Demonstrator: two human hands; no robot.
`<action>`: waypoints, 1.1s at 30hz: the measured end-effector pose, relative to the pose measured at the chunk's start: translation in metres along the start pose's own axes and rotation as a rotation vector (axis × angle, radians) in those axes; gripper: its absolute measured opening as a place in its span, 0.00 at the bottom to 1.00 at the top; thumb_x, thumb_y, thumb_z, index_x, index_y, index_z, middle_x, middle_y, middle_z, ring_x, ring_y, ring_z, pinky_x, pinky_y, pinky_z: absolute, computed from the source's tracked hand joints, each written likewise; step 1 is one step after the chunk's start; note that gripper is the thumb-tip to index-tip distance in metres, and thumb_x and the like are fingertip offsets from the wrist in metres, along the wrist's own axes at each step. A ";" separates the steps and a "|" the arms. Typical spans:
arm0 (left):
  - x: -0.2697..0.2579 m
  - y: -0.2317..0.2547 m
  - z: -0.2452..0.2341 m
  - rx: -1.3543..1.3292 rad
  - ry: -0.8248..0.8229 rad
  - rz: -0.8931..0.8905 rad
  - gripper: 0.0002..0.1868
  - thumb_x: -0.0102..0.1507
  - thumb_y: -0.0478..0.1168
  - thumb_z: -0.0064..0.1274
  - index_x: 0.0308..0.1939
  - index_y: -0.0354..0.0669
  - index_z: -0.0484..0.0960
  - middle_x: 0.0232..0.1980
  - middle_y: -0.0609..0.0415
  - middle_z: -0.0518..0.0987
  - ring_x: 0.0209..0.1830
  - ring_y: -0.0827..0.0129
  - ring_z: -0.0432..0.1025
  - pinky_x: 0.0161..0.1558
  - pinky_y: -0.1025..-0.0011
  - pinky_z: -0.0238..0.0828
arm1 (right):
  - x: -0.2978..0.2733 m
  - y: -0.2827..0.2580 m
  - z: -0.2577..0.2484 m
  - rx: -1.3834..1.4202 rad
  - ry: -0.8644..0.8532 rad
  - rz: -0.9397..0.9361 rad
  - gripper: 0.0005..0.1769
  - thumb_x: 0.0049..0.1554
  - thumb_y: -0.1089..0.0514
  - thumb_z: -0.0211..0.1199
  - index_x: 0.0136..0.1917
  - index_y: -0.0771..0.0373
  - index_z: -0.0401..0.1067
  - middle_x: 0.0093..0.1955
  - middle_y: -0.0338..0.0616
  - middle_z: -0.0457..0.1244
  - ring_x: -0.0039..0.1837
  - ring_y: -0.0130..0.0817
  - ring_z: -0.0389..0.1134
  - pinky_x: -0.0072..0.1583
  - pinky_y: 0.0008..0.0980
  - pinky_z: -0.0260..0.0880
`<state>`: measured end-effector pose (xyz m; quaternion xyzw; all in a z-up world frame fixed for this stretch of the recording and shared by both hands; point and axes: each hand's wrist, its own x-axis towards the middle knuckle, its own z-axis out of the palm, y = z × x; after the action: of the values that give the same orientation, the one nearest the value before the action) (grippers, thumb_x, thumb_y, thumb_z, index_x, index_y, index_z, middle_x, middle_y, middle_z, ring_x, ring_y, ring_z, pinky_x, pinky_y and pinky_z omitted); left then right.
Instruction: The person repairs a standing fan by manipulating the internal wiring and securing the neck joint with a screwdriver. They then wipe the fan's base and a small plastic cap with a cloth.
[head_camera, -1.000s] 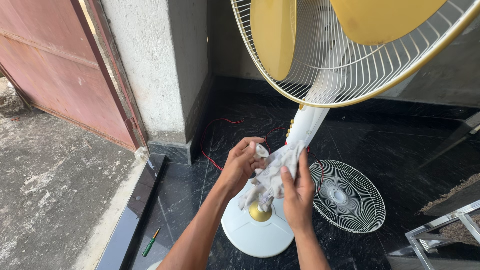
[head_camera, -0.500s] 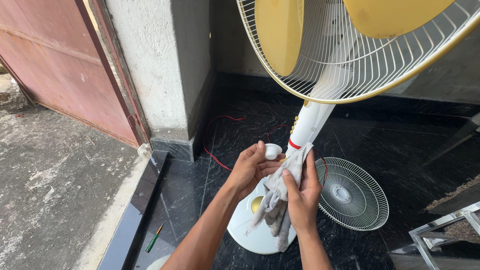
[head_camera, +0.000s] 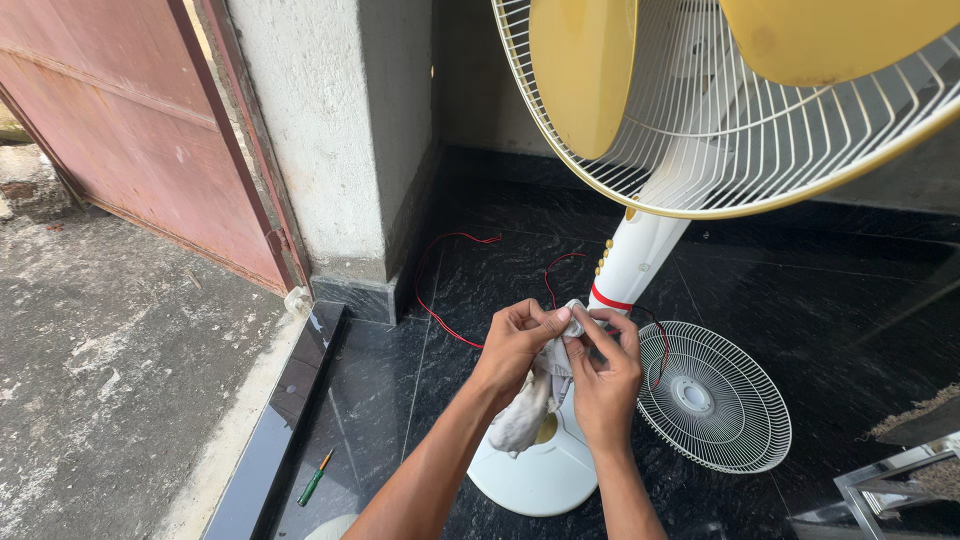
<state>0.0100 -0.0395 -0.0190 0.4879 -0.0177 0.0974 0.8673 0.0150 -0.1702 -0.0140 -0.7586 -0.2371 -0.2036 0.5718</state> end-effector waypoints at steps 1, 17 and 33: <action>0.000 0.000 0.000 0.043 0.017 -0.013 0.14 0.66 0.41 0.59 0.28 0.44 0.74 0.30 0.47 0.80 0.27 0.73 0.74 0.28 0.74 0.72 | 0.001 0.000 0.001 -0.027 -0.002 -0.011 0.20 0.56 0.67 0.64 0.63 0.63 0.75 0.63 0.49 0.61 0.59 0.35 0.71 0.54 0.33 0.75; -0.008 -0.011 0.022 0.465 0.105 0.186 0.13 0.66 0.39 0.59 0.31 0.35 0.76 0.46 0.41 0.85 0.46 0.72 0.77 0.50 0.69 0.76 | 0.010 0.042 0.017 0.704 0.278 0.455 0.08 0.69 0.63 0.55 0.55 0.69 0.74 0.54 0.51 0.67 0.55 0.32 0.70 0.56 0.31 0.72; 0.026 -0.015 -0.069 -0.022 0.438 -0.032 0.15 0.66 0.43 0.51 0.50 0.34 0.79 0.36 0.51 0.80 0.31 0.71 0.72 0.34 0.71 0.71 | 0.033 0.028 0.013 0.279 -0.527 0.628 0.12 0.65 0.59 0.53 0.55 0.64 0.75 0.44 0.40 0.67 0.47 0.27 0.73 0.52 0.33 0.76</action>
<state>0.0336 0.0158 -0.0643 0.4457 0.1776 0.1872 0.8572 0.0587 -0.1600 -0.0203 -0.7353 -0.1579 0.2150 0.6231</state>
